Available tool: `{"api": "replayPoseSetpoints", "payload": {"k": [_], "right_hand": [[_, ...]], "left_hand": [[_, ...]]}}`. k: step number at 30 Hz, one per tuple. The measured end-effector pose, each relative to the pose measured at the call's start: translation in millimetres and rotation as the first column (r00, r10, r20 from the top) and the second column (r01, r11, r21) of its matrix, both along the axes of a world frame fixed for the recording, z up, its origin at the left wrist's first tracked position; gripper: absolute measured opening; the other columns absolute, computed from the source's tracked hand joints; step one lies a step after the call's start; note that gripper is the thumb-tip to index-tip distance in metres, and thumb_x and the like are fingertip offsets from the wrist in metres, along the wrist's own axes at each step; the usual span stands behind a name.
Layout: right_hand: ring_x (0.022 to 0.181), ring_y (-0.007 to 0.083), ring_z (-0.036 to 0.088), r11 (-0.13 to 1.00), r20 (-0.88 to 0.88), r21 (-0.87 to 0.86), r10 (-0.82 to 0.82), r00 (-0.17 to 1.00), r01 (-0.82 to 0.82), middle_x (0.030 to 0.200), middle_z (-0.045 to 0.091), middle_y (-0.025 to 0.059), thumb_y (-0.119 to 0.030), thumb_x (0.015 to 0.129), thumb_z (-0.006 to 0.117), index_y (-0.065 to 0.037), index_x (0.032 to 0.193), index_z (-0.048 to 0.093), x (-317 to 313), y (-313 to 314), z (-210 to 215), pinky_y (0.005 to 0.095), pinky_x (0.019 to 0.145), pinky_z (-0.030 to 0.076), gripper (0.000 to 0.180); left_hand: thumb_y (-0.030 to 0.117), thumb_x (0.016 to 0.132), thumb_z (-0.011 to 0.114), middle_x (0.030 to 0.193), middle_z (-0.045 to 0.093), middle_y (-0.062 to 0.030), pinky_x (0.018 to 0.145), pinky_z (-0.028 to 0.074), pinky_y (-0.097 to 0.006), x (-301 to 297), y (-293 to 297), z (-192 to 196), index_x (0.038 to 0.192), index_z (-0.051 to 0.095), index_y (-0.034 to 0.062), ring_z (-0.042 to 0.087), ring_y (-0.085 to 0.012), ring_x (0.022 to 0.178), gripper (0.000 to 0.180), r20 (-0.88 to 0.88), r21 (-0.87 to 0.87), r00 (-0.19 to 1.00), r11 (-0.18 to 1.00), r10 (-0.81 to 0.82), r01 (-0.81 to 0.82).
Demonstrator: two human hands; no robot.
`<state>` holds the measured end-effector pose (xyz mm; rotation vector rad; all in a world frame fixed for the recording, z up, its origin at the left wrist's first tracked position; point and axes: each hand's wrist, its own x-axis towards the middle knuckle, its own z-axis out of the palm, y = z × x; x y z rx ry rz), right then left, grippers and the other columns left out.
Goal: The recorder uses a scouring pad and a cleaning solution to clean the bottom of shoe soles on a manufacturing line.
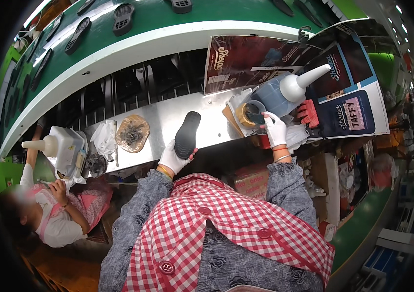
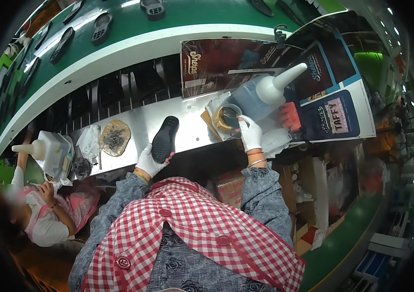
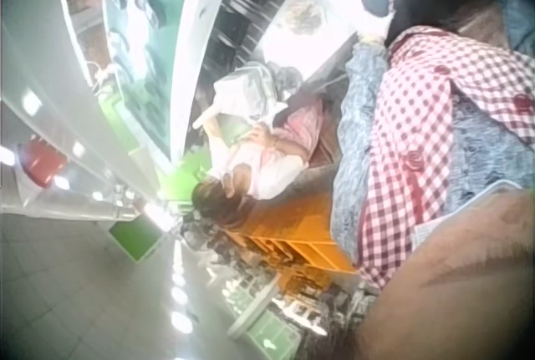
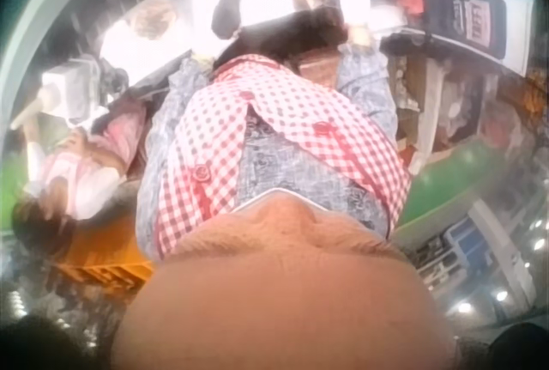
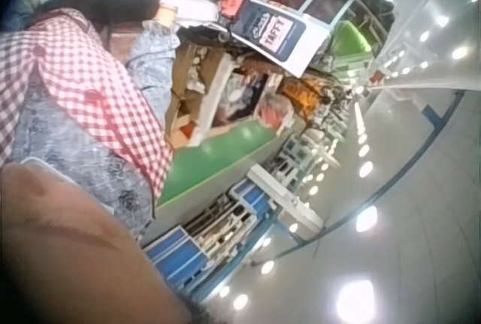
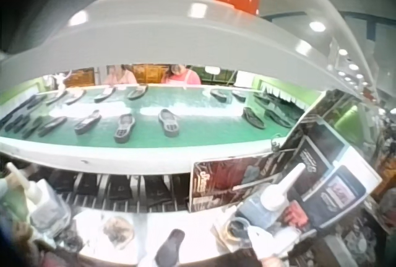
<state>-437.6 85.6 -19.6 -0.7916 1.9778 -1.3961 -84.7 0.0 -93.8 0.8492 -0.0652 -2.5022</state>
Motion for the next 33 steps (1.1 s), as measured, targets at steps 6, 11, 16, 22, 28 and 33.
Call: {"api": "replayPoseSetpoints", "payload": {"k": [6,11,16,22,28,33], "right_hand": [[0.054,0.0097,0.059,0.996,0.414,-0.090,0.019,0.910,0.020,0.087,0.065,0.0080,-0.025,0.094,0.055,0.000,0.105,0.063,18,4,34,0.0176,0.044,0.040,0.028],[0.059,0.0115,0.063,0.947,0.363,-0.290,0.240,0.900,-0.136,0.087,0.065,0.0084,-0.021,0.097,0.050,0.001,0.106,0.061,116,-6,107,0.0188,0.049,0.045,0.026],[0.064,0.0126,0.065,0.901,0.341,-0.392,0.328,0.881,-0.183,0.090,0.066,0.0084,-0.018,0.097,0.049,0.000,0.107,0.061,162,-13,138,0.0201,0.052,0.048,0.024],[0.069,0.0156,0.067,0.892,0.242,-0.413,0.302,0.922,-0.184,0.093,0.066,0.0105,-0.012,0.095,0.051,0.002,0.108,0.059,175,-17,140,0.0232,0.055,0.054,0.020],[0.069,0.0120,0.066,0.893,0.188,-0.411,0.278,0.942,-0.182,0.091,0.067,0.0081,-0.012,0.095,0.053,0.001,0.106,0.061,171,-21,139,0.0203,0.054,0.049,0.019],[0.068,0.0110,0.066,0.883,0.181,-0.450,0.235,0.955,-0.133,0.090,0.067,0.0059,-0.012,0.095,0.054,0.000,0.105,0.062,163,-29,145,0.0195,0.053,0.047,0.018]], "left_hand": [[0.045,0.098,0.031,0.121,0.053,-0.0182,0.077,0.049,-0.044,-5,4,53,0.131,0.044,0.0081,0.055,-0.0363,0.106,0.051,-0.159,-0.075,0.987,0.997,0.008,-0.020],[0.039,0.093,0.049,0.127,0.049,-0.0260,0.089,0.048,-0.052,-13,6,109,0.132,0.042,0.0001,0.052,-0.0425,0.114,0.056,-0.340,-0.139,0.940,0.986,0.038,-0.090],[0.041,0.088,0.059,0.127,0.049,-0.0268,0.087,0.050,-0.051,-17,13,149,0.131,0.042,-0.0003,0.053,-0.0400,0.114,0.062,-0.328,-0.283,0.943,0.947,0.055,-0.153],[0.040,0.086,0.063,0.131,0.047,-0.0232,0.094,0.045,-0.054,-13,19,159,0.134,0.040,0.0034,0.051,-0.0394,0.117,0.065,-0.337,-0.272,0.940,0.950,0.055,-0.153],[0.036,0.084,0.067,0.133,0.045,-0.0229,0.093,0.047,-0.053,-13,20,157,0.135,0.040,0.0037,0.049,-0.0421,0.119,0.066,-0.376,-0.318,0.927,0.937,0.016,-0.145],[0.035,0.087,0.063,0.136,0.046,-0.0175,0.101,0.040,-0.053,-10,22,161,0.140,0.036,0.0084,0.045,-0.0397,0.125,0.065,-0.346,-0.371,0.937,0.924,-0.047,-0.091]]}}
